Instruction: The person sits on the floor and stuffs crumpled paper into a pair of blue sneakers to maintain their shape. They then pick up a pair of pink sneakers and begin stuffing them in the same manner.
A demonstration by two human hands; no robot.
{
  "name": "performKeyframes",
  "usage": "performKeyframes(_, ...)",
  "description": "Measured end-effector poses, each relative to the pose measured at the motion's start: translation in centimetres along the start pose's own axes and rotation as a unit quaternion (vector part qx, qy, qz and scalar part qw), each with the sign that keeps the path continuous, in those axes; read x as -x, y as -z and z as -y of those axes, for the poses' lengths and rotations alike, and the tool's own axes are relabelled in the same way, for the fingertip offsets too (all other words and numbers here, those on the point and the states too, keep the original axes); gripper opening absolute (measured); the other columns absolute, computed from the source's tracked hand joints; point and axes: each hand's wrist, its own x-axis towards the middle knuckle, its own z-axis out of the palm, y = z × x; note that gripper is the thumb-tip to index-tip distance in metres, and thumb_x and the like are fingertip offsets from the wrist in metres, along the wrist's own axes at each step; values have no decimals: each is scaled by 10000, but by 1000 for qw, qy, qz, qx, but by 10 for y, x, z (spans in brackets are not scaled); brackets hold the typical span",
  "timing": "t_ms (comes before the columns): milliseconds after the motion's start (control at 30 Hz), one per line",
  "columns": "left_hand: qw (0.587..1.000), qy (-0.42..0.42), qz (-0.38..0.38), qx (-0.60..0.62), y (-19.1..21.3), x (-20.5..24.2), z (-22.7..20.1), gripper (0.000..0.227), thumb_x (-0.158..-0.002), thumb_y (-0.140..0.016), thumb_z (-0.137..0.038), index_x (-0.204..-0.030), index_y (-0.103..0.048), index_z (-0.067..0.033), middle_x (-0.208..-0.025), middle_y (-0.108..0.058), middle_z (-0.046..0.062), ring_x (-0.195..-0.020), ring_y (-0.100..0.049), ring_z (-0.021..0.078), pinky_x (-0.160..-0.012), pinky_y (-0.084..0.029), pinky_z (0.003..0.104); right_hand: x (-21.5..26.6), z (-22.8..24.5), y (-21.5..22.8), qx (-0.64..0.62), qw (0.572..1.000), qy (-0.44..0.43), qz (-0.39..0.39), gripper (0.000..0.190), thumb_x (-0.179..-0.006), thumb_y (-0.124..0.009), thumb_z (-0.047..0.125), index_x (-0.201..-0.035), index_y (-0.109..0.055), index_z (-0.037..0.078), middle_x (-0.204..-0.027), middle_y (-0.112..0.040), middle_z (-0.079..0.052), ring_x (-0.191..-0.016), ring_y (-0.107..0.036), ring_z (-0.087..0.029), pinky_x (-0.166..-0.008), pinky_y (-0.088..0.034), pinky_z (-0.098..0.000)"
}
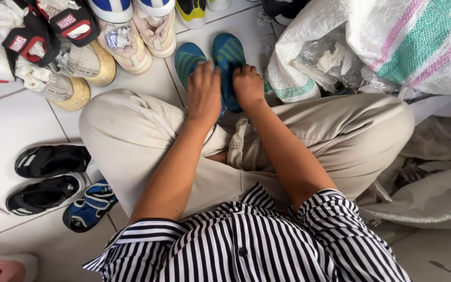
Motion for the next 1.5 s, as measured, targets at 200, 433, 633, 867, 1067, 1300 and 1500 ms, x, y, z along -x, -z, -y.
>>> performKeyframes(200, 997, -51, 42, -30, -67, 14, 13, 203, -977, -643, -256, -1134, -674, -132, -1008, -671, 73, -1197, -549, 237, -1104, -287, 558, -3, 1, 15, 12, 1000, 19, 9, 60, -867, -703, 88, -851, -676, 37, -783, -599, -135, -743, -684, -268, -546, -608, -331)
performKeyframes(433, 988, 102, 120, 9, -49, 6, 11, 429, -1050, -551, -459, -1273, -572, -92, -925, -700, 55, -1141, -578, 235, -1067, -319, 567, -3, -16, 26, -164, 986, -40, 20, 110, -880, -658, 123, -863, -651, 15, -751, -599, -140, -700, -703, -327, -515, -602, -382)
performKeyframes(633, 974, 168, 146, 42, -69, 7, 22, 559, -950, -709, -436, -1327, -529, -65, -868, -700, 39, -1073, -598, 268, -972, -419, 533, -5, -28, 41, -358, 929, -51, 84, 113, -953, -611, 80, -1014, -657, -2, -848, -622, -165, -791, -713, -377, -600, -606, -431)
performKeyframes(867, 983, 148, 102, 42, -68, 7, 24, 443, -929, -715, -147, -1327, -528, -96, -764, -675, 26, -1013, -634, 291, -937, -463, 537, -9, 1, 89, -340, 934, -54, 96, 373, -859, -703, 141, -1186, -540, 65, -1098, -548, -186, -1018, -655, -431, -734, -631, -516)
performKeyframes(1067, 986, 140, 88, 36, -72, 9, 25, 459, -910, -736, -140, -1322, -534, -133, -802, -684, 24, -1010, -628, 285, -941, -451, 535, -9, 5, 69, -266, 960, -60, 64, 286, -950, -661, 103, -1210, -543, 83, -1060, -567, -129, -934, -699, -372, -678, -641, -460)
performKeyframes(1300, 991, 130, 26, 15, -73, 5, 31, 391, -811, -759, -207, -1187, -655, -185, -835, -717, 53, -875, -682, 330, -807, -502, 576, -13, 18, 75, -292, 938, -110, 151, 270, -891, -761, 287, -1070, -639, 127, -942, -638, -123, -886, -726, -392, -712, -637, -492)
performKeyframes(1500, 999, 4, 9, -43, -32, -3, 15, 685, -715, -926, -134, -1317, -607, -60, -1353, -601, 191, -1256, -512, 385, -1042, -341, 659, 13, -82, 268, -395, 892, -200, 87, 245, -920, -710, 188, -1159, -738, 140, -1070, -727, -177, -963, -752, -402, -769, -618, -525)
